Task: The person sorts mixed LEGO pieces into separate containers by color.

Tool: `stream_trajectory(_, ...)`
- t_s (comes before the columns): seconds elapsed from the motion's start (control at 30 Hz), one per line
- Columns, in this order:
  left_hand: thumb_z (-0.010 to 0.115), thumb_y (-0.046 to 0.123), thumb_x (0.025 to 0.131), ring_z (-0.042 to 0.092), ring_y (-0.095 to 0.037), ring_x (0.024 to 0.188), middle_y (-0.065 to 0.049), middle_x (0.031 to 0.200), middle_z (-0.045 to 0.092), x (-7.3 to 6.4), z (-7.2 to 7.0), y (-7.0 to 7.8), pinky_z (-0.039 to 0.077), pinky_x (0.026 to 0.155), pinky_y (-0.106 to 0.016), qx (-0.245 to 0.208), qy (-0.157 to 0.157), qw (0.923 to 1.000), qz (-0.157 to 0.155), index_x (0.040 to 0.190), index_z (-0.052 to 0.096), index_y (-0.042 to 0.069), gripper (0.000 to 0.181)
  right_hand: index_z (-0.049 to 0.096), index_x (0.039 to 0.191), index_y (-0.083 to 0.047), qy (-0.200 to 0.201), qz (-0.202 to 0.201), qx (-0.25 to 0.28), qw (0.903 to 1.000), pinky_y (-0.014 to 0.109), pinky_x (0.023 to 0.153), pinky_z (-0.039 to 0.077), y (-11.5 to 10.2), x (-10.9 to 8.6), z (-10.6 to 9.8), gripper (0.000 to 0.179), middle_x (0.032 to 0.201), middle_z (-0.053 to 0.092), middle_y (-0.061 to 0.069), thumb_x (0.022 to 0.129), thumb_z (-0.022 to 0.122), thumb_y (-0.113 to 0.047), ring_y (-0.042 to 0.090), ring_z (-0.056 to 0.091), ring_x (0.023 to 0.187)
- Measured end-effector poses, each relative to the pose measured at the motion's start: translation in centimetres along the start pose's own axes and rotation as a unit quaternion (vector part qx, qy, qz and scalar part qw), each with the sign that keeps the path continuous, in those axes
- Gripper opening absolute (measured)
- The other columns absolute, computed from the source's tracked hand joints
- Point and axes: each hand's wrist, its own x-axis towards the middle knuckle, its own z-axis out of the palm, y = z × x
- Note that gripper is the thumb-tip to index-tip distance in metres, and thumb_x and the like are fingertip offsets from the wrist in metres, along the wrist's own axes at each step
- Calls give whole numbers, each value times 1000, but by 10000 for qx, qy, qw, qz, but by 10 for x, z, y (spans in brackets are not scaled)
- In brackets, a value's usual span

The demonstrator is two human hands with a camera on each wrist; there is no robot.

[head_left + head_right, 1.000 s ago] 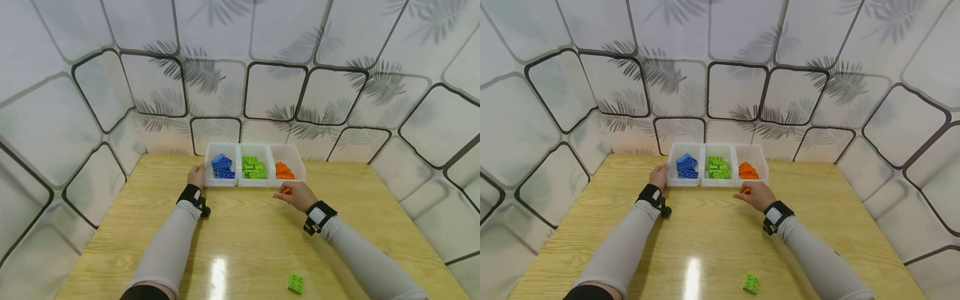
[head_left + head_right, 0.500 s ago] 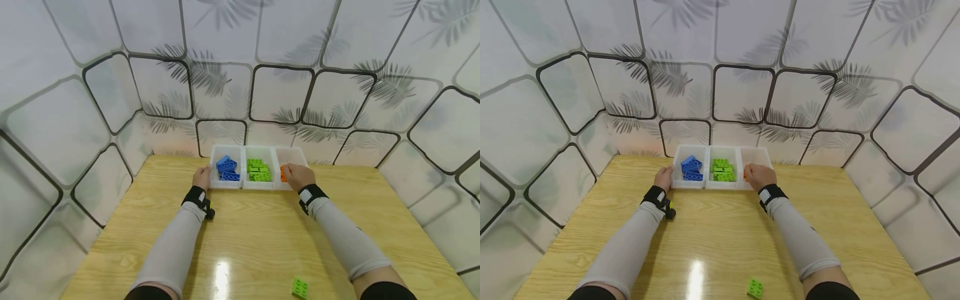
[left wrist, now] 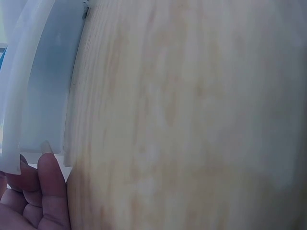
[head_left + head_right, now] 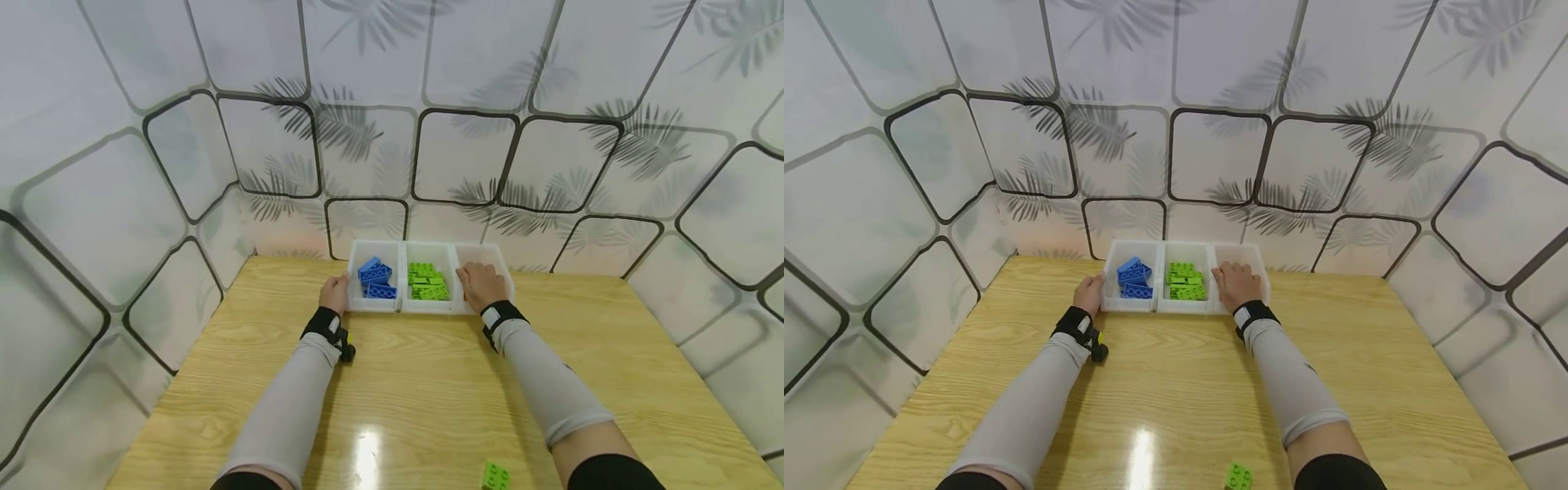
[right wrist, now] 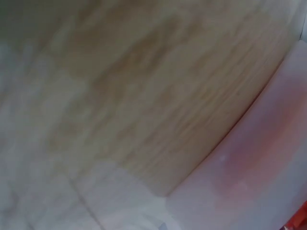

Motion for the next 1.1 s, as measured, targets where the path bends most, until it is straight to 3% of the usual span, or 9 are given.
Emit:
stream_trajectory(0.07,38,40,105,51,-38,112,-25,126,55,0,0,0,39,97,-48,-21,13,10000,22,126,54,-4,52,57,100,-15,-140,96,31,9999,57,81,37,1,-1,0,61,93,55,9,101,16,-61,40,49,101)
stream_trajectory(0.2,38,39,105,51,-38,113,-25,126,55,-1,2,0,39,98,-47,-54,51,10000,16,125,54,-5,51,53,130,-12,-367,156,-62,9992,62,91,33,5,-3,1,77,123,53,18,96,15,-69,43,43,116)
stream_trajectory(0.37,38,40,105,51,-38,114,-25,128,55,1,4,-2,39,98,-48,-34,14,10000,-19,128,54,-4,52,41,146,-10,-429,-36,-217,9988,65,104,22,9,-4,2,83,142,42,20,95,16,-71,44,32,131)
stream_trajectory(0.5,38,40,105,51,-38,114,-25,129,54,1,2,-2,39,97,-48,47,-26,10000,-27,130,53,-3,53,32,151,-6,-480,-264,-187,9983,62,111,9,11,-4,2,83,150,34,20,97,20,-69,42,20,141)
stream_trajectory(0.7,38,40,104,51,-37,113,-24,128,54,1,2,2,39,96,-48,82,-1,10000,3,129,53,-4,53,20,154,0,-789,-382,106,9961,59,114,2,12,-12,-11,84,157,21,23,99,27,-63,42,7,145)
stream_trajectory(0.87,39,40,104,50,-37,116,-24,129,54,3,2,5,38,99,-47,43,-21,10000,-5,129,53,-5,53,17,154,1,-864,-570,259,9943,57,115,3,15,-24,-25,84,159,15,22,99,33,-61,41,4,146)
stream_trajectory(1.1,40,55,100,54,-36,109,-22,125,56,16,1,-8,42,92,-47,166,-9,9998,61,128,55,-2,65,13,155,-1,-986,-606,295,9928,55,115,12,20,-49,-42,96,160,14,19,92,50,-64,40,7,146)
